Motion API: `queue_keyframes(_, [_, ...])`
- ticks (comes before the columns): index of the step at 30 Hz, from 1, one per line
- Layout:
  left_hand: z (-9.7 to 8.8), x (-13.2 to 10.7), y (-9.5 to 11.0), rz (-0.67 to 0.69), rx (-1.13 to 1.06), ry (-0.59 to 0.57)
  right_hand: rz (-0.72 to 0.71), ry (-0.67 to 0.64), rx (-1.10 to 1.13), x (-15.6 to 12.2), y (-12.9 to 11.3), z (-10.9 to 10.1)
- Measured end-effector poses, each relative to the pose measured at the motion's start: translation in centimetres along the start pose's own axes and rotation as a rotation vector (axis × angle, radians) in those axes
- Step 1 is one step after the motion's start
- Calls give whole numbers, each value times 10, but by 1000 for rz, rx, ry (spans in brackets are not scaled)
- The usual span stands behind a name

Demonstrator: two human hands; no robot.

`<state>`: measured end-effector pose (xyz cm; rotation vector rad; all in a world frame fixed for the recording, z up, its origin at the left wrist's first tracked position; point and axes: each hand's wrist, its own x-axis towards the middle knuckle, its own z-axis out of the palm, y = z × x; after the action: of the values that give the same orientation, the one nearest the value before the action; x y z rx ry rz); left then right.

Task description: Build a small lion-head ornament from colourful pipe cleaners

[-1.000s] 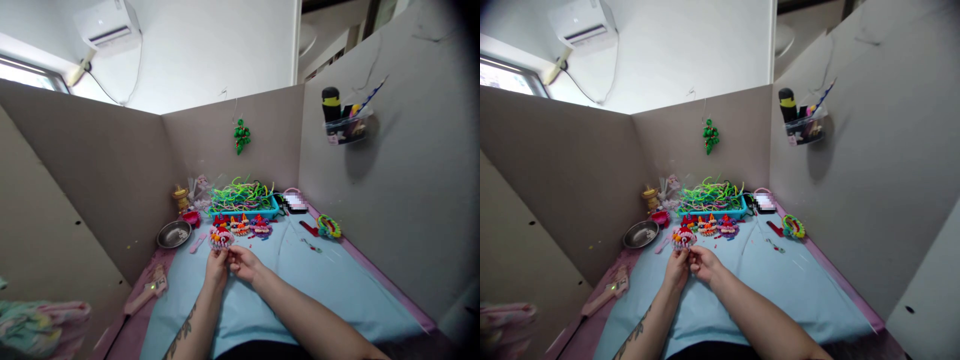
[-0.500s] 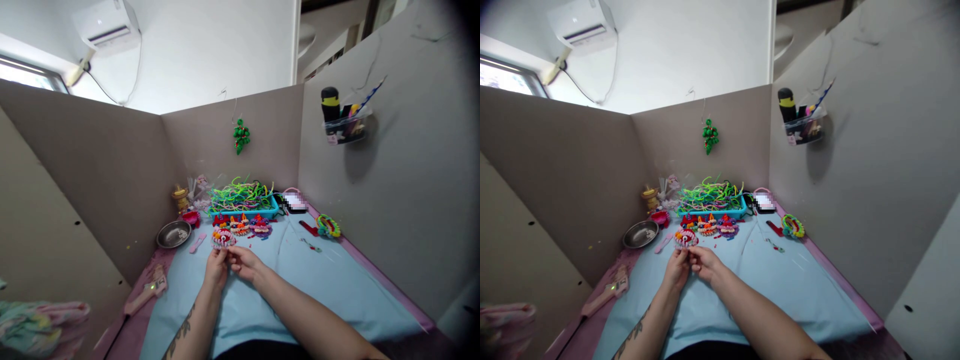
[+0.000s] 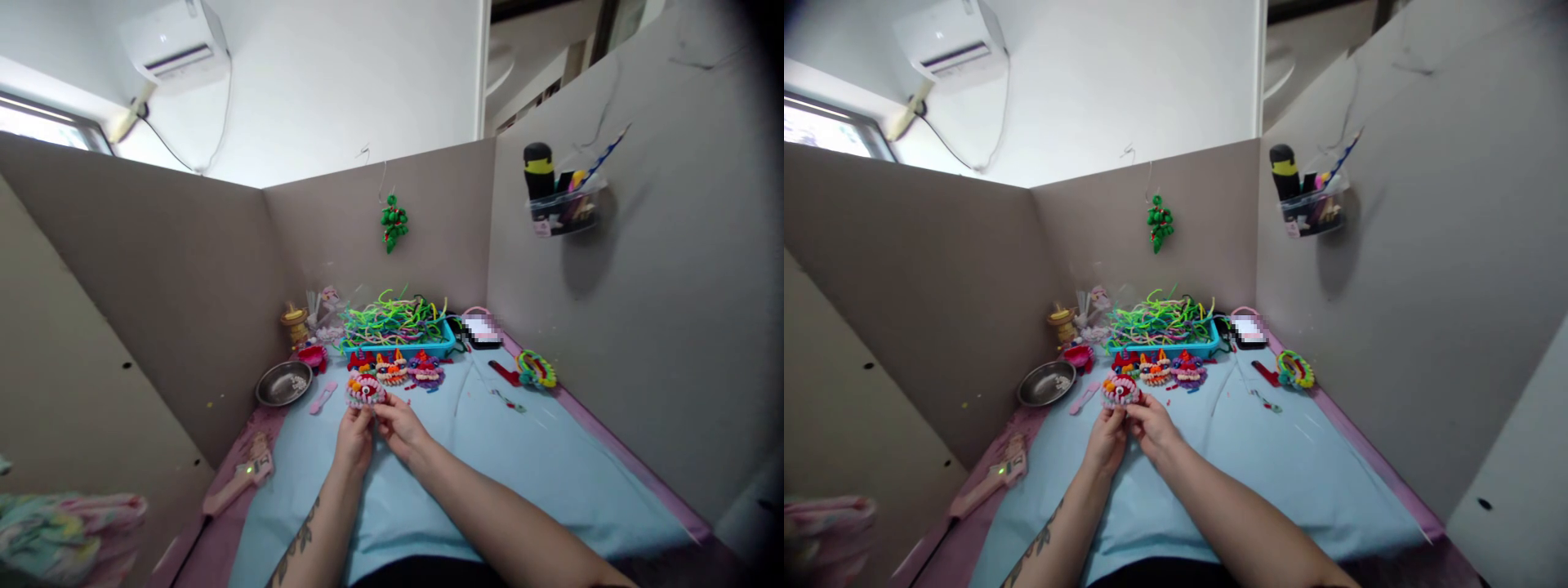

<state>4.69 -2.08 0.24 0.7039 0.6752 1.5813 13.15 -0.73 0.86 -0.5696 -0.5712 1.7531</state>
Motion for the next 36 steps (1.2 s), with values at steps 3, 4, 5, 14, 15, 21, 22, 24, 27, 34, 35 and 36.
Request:
queue_keyframes(3, [-1,0,-1,-5,-3,13,3,17,46,1,0,1])
queue_keyframes(4, [-1,0,-1,-8,-1,14,7,22,60,0,0,1])
queue_keyframes(5, [-1,0,-1,-10,3,12,12,25,71,0,0,1])
queue_keyframes(14, [0,0,-3,23,40,42,25,29,98,0,0,1])
queue_keyframes(15, [-1,0,-3,22,40,51,26,34,104,0,0,1])
queue_keyframes(21, [0,1,-2,12,44,49,-8,54,85,-2,1,2])
queue_keyframes(22, [1,0,-2,16,43,51,-16,56,79,-3,1,3])
queue_keyframes(24, [3,-1,-1,24,44,55,-26,57,70,-5,1,4])
queue_keyframes(27, [4,-2,-1,35,68,57,-26,64,59,-7,0,6])
queue_keyframes(34, [1,1,-3,87,156,112,-108,109,-53,-5,6,1])
queue_keyframes(35, [1,1,-3,89,159,110,-115,121,-73,-4,7,0])
queue_keyframes(36, [0,1,-3,90,159,106,-120,130,-87,-4,7,-1])
